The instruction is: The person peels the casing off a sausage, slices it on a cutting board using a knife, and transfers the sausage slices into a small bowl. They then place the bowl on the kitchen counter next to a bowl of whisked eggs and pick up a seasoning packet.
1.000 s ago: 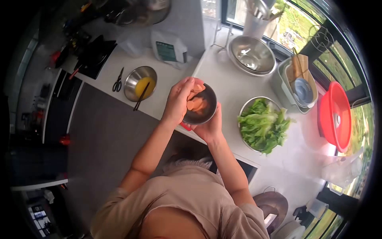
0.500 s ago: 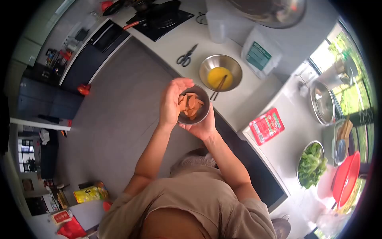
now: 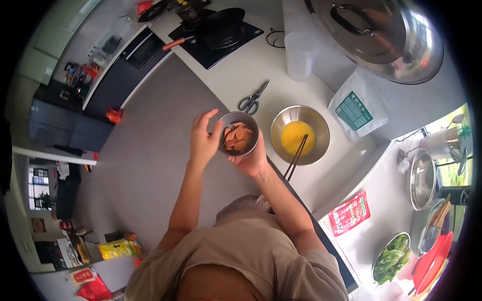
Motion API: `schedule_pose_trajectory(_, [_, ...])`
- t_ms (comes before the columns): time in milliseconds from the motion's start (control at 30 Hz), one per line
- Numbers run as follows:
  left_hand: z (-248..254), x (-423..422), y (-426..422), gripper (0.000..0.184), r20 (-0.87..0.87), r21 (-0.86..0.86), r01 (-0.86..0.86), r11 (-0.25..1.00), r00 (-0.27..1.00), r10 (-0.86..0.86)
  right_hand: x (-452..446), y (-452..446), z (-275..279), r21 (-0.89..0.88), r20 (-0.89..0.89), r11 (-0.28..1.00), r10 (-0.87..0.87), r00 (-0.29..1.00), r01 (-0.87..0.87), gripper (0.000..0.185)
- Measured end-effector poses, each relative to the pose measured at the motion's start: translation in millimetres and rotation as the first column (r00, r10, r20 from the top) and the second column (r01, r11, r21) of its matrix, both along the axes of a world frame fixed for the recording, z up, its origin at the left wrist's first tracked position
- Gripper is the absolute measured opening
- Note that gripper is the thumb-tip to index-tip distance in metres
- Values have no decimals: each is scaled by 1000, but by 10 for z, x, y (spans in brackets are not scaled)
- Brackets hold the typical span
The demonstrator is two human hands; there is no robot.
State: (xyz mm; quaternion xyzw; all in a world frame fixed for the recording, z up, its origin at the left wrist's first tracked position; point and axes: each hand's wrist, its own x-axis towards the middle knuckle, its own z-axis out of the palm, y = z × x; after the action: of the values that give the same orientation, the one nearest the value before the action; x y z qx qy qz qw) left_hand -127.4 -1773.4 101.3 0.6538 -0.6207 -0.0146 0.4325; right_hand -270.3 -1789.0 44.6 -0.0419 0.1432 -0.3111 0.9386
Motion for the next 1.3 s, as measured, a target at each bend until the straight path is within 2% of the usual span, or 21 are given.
schedule_pose_trajectory(33, [72,74,-120,29,-229,234,40,971,973,15,-5,-162,-35,-1,-34,1000,-27,999,27,71])
schedule_pose_trajectory(67, [-53,209,-286,32,-236,260,112,959,971,-50,-36,-332,-42,-9,-71,999,-54,996,53,72])
schedule_pose_trajectory(133, [22,277,-577,30,-294,494,204,845,954,-58,-97,-661,-37,-73,-154,996,-58,986,47,73])
schedule_pose_trajectory(233, [-30,204,-960,26,-465,465,383,798,873,-148,-177,-1115,-127,-144,-241,989,-61,969,26,72])
schedule_pose_trajectory(367, [-276,262,-1541,22,-406,497,362,788,900,-157,-161,-1536,-204,-83,-482,986,-169,860,147,71])
schedule_pose_trajectory(467, [-428,365,-2016,21,-502,475,328,816,863,-55,-167,-1781,-393,-338,-793,919,-394,465,202,63])
schedule_pose_trajectory(533, [-648,540,-2441,21,-474,457,300,837,879,-57,-280,-1815,-381,-577,-739,778,-627,246,247,38])
schedule_pose_trajectory(600, [-907,698,-2894,27,-461,456,291,841,886,-56,-473,-1790,-382,-636,-757,735,-654,-4,233,30])
schedule_pose_trajectory(633, [-990,736,-3120,25,-434,460,263,848,900,-43,-558,-1751,-437,-720,-687,650,-716,-124,241,28])
schedule_pose_trajectory(733, [-1484,817,-3670,22,-420,471,236,850,907,-19,-864,-1452,-470,-756,-636,624,-627,-449,200,28])
schedule_pose_trajectory(800, [-1795,850,-3951,22,-418,501,230,834,909,1,-1064,-1168,-566,-702,-591,690,-428,-683,175,30])
schedule_pose_trajectory(833, [-1879,849,-4048,25,-458,538,253,804,889,26,-997,-1061,-292,-622,-533,774,-308,-788,119,34])
schedule_pose_trajectory(867, [-1933,848,-4127,25,-472,564,261,783,881,47,-1220,-828,-575,-531,-281,840,-297,-913,-109,39])
schedule_pose_trajectory(933, [-2010,802,-4269,25,-493,612,281,739,867,79,-1395,-409,-869,-428,-171,895,-218,-961,-127,43])
schedule_pose_trajectory(1000, [-2209,761,-4445,26,-552,606,333,723,830,80,-1467,-73,-1051,-393,-500,914,-120,-858,101,42])
schedule_pose_trajectory(1033, [-2261,735,-4515,26,-558,603,344,720,826,74,-1462,5,-1045,-356,-641,912,-80,-764,203,42])
schedule_pose_trajectory(1067, [-2315,722,-4561,26,-564,603,350,716,823,73,-1459,77,-1043,-342,-792,878,-76,-606,335,42])
schedule_pose_trajectory(1133, [-2301,660,-4629,28,-585,590,339,732,805,99,-1392,95,-914,-234,-967,793,-133,-216,562,42])
schedule_pose_trajectory(1200, [-2236,658,-4597,36,-580,604,372,705,812,69,-1390,137,-938,-190,-981,814,-142,-130,549,34])
schedule_pose_trajectory(1267, [-2296,613,-4382,45,-155,430,120,895,986,-58,-1493,204,-1032,-111,-994,864,-88,-68,491,29])
schedule_pose_trajectory(1300, [-2327,609,-4238,49,80,275,37,961,995,-61,-1381,97,-844,-119,-993,840,-99,-67,529,22])
